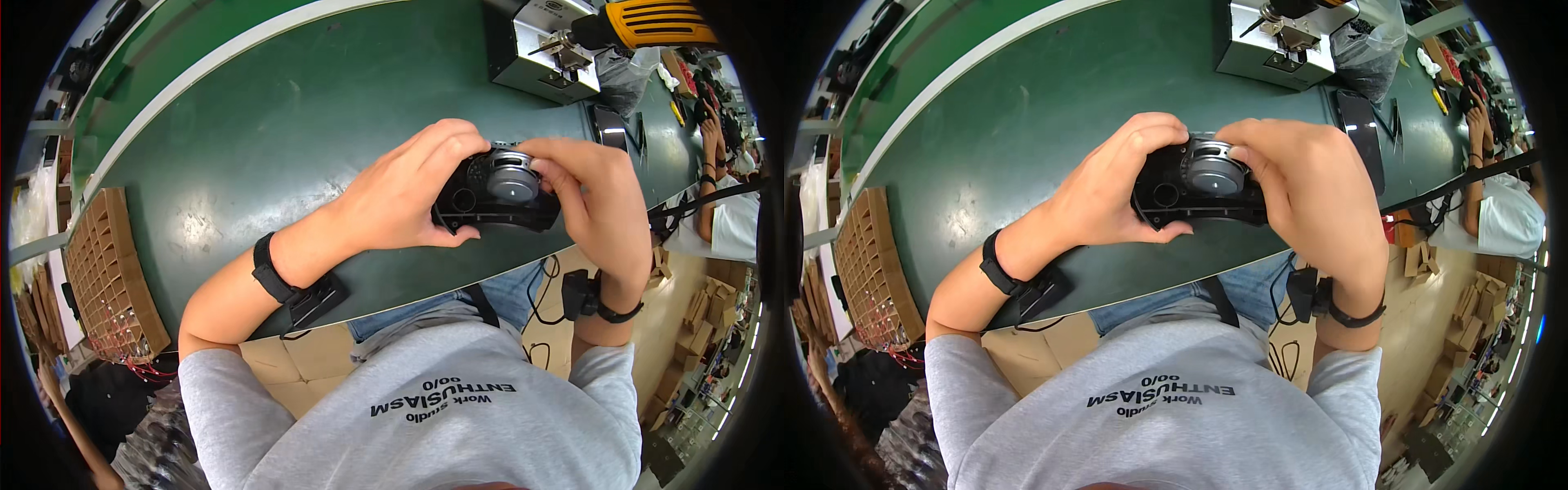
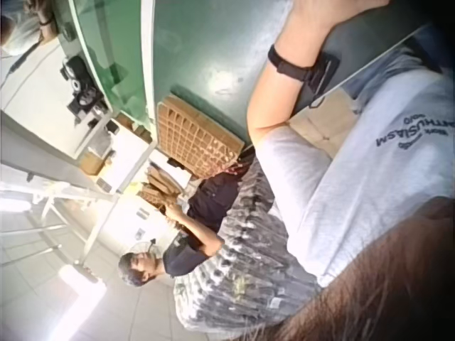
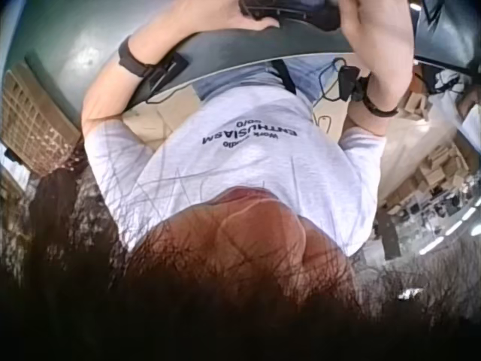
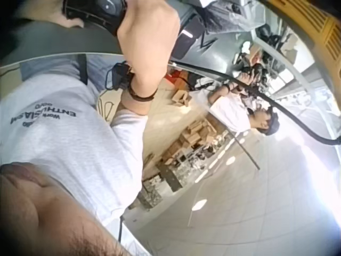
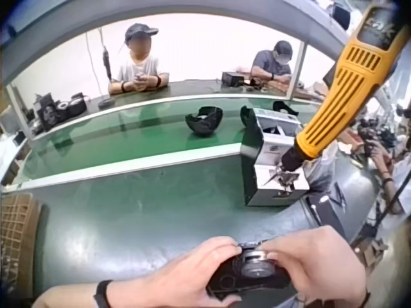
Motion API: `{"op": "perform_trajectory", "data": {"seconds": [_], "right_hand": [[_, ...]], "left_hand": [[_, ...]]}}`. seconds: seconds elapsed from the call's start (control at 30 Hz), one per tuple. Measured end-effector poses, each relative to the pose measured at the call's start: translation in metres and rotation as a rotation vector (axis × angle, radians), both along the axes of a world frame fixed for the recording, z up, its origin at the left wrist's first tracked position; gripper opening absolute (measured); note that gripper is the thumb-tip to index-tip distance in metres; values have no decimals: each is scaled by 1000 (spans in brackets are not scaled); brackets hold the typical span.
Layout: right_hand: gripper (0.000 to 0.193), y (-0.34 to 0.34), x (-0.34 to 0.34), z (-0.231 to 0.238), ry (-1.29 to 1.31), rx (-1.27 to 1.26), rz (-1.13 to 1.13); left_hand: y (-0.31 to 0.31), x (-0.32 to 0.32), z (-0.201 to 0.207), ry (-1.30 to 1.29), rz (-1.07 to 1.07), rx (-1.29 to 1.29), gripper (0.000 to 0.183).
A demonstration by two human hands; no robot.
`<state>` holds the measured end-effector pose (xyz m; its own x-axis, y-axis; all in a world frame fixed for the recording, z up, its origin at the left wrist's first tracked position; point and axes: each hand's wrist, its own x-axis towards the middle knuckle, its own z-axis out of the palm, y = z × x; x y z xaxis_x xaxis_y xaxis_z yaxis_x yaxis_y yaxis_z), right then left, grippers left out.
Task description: Assembling electronic components by fitting a lens and internal electronics into a housing using a heat gun.
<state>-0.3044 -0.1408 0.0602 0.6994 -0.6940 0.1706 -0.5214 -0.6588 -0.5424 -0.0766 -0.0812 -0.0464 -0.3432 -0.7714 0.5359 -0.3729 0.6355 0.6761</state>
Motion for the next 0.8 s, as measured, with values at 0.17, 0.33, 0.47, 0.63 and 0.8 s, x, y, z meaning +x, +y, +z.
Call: {"op": "perform_trajectory", "data": {"seconds": [0.17,0.33,0.47,0.63,0.8], "right_hand": [[10,0,15,-15,126,131,9],[10,16,18,-18,80,-104,-143],[10,18,11,-34,84,-295,-156],[12,30,10,-25,54,-209,-143],[26,35,17,-21,185,-227,-226]], "left_hand": [[-1,0,-3,3,-23,-32,95],[-1,0,0,2,-1,-1,95],[-2,2,3,-26,-1,-17,95],[-3,1,2,-16,-4,17,93],[-2,0,1,-13,8,-33,93]]}}
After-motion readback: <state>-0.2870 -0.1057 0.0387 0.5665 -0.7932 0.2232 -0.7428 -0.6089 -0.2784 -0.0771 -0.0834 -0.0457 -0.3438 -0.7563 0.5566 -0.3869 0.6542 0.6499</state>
